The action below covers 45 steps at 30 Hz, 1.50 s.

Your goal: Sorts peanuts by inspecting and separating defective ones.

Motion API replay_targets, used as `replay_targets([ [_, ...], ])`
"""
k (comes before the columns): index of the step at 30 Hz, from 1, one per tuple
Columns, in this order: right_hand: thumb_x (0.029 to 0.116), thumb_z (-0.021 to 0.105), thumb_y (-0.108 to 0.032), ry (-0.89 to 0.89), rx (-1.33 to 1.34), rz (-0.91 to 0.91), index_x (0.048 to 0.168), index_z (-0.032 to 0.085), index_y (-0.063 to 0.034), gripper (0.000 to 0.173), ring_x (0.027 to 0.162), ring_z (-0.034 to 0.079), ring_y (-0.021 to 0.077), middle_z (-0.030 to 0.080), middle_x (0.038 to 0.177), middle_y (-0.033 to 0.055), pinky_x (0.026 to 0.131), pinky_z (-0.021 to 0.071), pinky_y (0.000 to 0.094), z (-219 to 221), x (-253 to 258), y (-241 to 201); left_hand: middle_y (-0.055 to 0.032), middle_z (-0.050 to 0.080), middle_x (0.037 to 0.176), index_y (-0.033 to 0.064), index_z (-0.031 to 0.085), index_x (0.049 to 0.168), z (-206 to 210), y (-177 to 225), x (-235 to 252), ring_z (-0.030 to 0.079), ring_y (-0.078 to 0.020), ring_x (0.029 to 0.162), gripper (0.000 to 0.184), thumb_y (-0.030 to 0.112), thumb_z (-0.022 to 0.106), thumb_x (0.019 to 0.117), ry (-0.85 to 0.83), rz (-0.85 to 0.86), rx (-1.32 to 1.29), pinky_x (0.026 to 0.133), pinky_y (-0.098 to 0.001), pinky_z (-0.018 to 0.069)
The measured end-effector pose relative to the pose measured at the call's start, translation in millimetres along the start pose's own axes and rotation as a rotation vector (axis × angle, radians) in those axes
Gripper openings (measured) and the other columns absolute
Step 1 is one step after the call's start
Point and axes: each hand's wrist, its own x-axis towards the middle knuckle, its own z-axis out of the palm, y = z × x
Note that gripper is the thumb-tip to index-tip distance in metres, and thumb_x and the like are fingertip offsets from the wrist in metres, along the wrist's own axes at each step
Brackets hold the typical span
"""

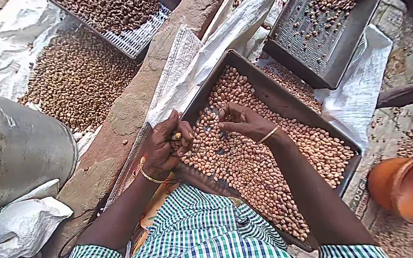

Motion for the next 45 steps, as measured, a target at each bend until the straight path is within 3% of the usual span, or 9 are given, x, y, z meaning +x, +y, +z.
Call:
replay_targets([
  [3,0.0979,0.064,-0.001,-0.11,-0.503,0.105,0.107,0.067,0.0056,0.011,0.08,0.065,0.0185,0.068,0.094,0.0144,0.079,0.0522,0.0388,-18.3,18.3,-63.0,0.0044,0.059,0.059,0.0114,0.065,0.069,-1.0,1.1,-3.3,0.051,-0.001,0.045,0.061,0.035,0.028,0.112,0.045,0.174,0.016,0.044,-0.0139,0.0435],
  [8,0.1047,0.056,-0.019,0.673,-0.248,-0.256,0.118,0.063,0.0027,0.026,0.094,0.065,0.0035,0.066,0.107,0.0079,0.086,0.053,0.0225,-34.5,33.8,-89.1,0.0032,0.059,0.059,0.0099,0.064,0.069,-3.4,-0.4,-6.0,0.05,-0.0021,0.045,0.062,0.036,0.026,0.1122,0.045,0.299,-0.036,0.044,-0.0151,0.0421],
  [13,0.0942,0.058,0.004,0.354,-0.337,-0.757,0.109,0.074,0.0089,0.022,0.106,0.072,0.0315,0.074,0.109,0.0238,0.1,0.0524,0.0363,54.8,36.5,19.4,0.0038,0.06,0.06,0.0119,0.063,0.07,-1.9,-1.1,-6.7,0.05,-0.0015,0.045,0.062,0.037,0.025,0.1122,0.06,0.302,0.023,0.044,-0.0141,0.0418],
  [18,0.0896,0.068,-0.014,0.155,-0.385,-0.934,0.09,0.077,0.0015,0.018,0.09,0.07,0.0372,0.074,0.088,0.0184,0.087,0.0488,0.0501,112.5,45.9,30.0,0.0065,0.061,0.061,0.0139,0.067,0.072,-2.6,-0.4,-5.7,0.052,0.0,0.047,0.053,0.037,0.038,0.1101,-0.032,0.162,0.166,0.046,-0.0143,0.0443],
  [29,0.0923,0.069,-0.012,-0.228,-0.853,-0.277,0.095,0.081,-0.011,0.012,0.13,0.056,0.0405,0.069,0.127,0.0158,0.11,0.0379,0.0621,19.4,-137.6,69.3,0.0044,0.063,0.061,0.0114,0.068,0.07,-9.3,2.1,8.5,0.05,0.0029,0.044,0.06,0.039,0.034,0.1108,-0.166,-0.472,0.188,0.042,-0.0101,0.0422],
  [33,0.0868,0.062,-0.003,0.166,-0.818,-0.329,0.09,0.078,-0.0049,0.016,0.127,0.058,0.0457,0.071,0.122,0.019,0.107,0.0359,0.0657,-59.8,-176.6,47.8,0.0063,0.061,0.059,0.015,0.067,0.068,-7.7,2.0,8.2,0.05,0.0033,0.043,0.057,0.035,0.035,0.1107,-0.09,-0.503,0.259,0.041,-0.0097,0.0409],
  [37,0.0888,0.058,0.007,0.18,-0.522,-0.544,0.092,0.077,0.004,0.019,0.105,0.07,0.035,0.075,0.103,0.0196,0.098,0.0505,0.0473,26.8,-141.9,59.1,0.0072,0.06,0.059,0.0171,0.064,0.066,-7.3,2.9,8.4,0.05,0.0038,0.043,0.059,0.035,0.03,0.1115,-0.057,-0.509,0.279,0.04,-0.0091,0.0402],
  [41,0.1027,0.051,-0.005,0.003,-0.406,-0.33,0.108,0.072,0.0088,0.026,0.121,0.065,0.0399,0.071,0.119,0.0241,0.109,0.0444,0.0493,94.4,-146.6,70.7,0.0057,0.062,0.062,0.0131,0.068,0.073,-13.9,3.7,8.9,0.052,0.0038,0.045,0.058,0.038,0.032,0.1112,-0.07,-0.492,0.218,0.042,-0.0086,0.0419],
  [45,0.0909,0.064,0.002,0.757,-0.464,-0.171,0.096,0.076,0.0089,0.015,0.11,0.071,0.0327,0.074,0.11,0.0233,0.101,0.0536,0.0363,70.4,-202.5,72.4,0.0071,0.061,0.061,0.0135,0.071,0.076,-14.3,3.2,8.8,0.052,0.0042,0.046,0.053,0.042,0.04,0.1091,-0.089,-0.509,0.225,0.043,-0.0085,0.0422],
])
